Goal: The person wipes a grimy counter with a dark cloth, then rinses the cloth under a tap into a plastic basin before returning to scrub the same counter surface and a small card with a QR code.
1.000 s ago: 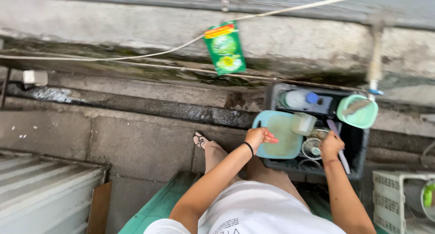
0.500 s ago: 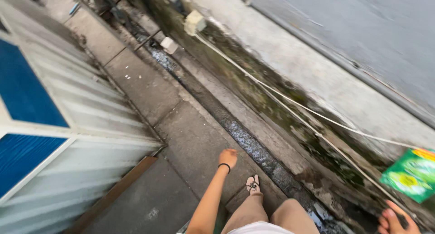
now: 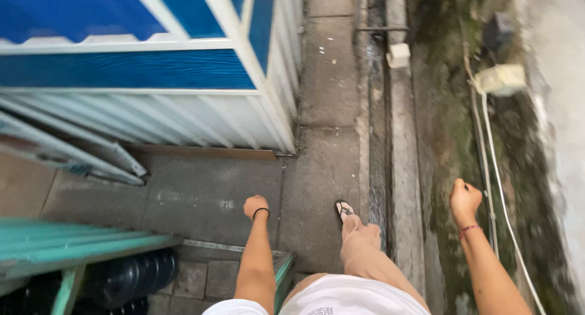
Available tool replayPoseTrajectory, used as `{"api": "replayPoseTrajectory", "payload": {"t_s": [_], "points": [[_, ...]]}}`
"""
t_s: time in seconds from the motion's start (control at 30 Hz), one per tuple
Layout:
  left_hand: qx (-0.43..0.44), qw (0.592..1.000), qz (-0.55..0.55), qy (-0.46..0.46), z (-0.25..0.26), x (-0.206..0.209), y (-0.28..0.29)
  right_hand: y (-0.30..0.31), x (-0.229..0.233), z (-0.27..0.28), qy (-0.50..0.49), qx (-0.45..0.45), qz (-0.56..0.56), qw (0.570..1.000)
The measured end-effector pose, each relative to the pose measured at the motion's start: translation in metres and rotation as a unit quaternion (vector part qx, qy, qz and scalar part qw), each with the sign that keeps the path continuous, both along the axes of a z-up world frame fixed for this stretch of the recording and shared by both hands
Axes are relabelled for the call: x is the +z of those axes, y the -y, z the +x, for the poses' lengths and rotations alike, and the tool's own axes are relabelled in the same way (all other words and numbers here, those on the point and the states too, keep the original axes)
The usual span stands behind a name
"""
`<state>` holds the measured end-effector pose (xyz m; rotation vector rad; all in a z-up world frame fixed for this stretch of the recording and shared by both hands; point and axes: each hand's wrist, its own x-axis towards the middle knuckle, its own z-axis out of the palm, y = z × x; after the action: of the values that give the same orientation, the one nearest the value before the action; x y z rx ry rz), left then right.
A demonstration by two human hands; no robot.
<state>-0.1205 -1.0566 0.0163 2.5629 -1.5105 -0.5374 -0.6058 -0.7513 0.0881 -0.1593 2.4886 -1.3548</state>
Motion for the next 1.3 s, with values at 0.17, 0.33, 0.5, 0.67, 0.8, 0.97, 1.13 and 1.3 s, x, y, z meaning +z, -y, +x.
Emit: {"api": "replayPoseTrajectory", "payload": {"t_s": [0.17,0.33,0.5,0.67,0.8,0.97,1.13,1.3], "points": [[0.197,0.978,-0.064,-0.002,0.112,0.029,0.004,0.113,-0.001,-0.008,-0.140,0.242,0.214,0.936],[0.162,0.977,-0.019,-0.137,0.207,0.046,-0.007,0.309,0.009,0.085,-0.186,0.688,0.306,0.632],[0.187,0.968,-0.005,-0.166,0.255,0.051,-0.038,0.492,0.055,0.240,0.392,0.799,0.104,0.443],[0.287,0.948,0.015,-0.140,0.308,0.035,-0.057,0.619,0.058,0.417,0.532,0.755,-0.021,0.384],[0.328,0.930,-0.060,-0.154,0.330,0.024,-0.043,0.676,0.030,0.540,-0.432,0.828,0.218,0.283],[0.391,0.884,-0.117,-0.228,0.348,0.017,-0.027,0.680,0.012,0.633,-0.153,0.919,0.076,0.354],[0.429,0.817,-0.279,-0.266,0.368,0.027,-0.027,0.651,0.005,0.727,-0.108,0.957,0.110,0.245],[0.486,0.739,-0.416,-0.211,0.403,0.036,-0.035,0.596,0.028,0.853,-0.059,0.993,-0.100,0.038]]}}
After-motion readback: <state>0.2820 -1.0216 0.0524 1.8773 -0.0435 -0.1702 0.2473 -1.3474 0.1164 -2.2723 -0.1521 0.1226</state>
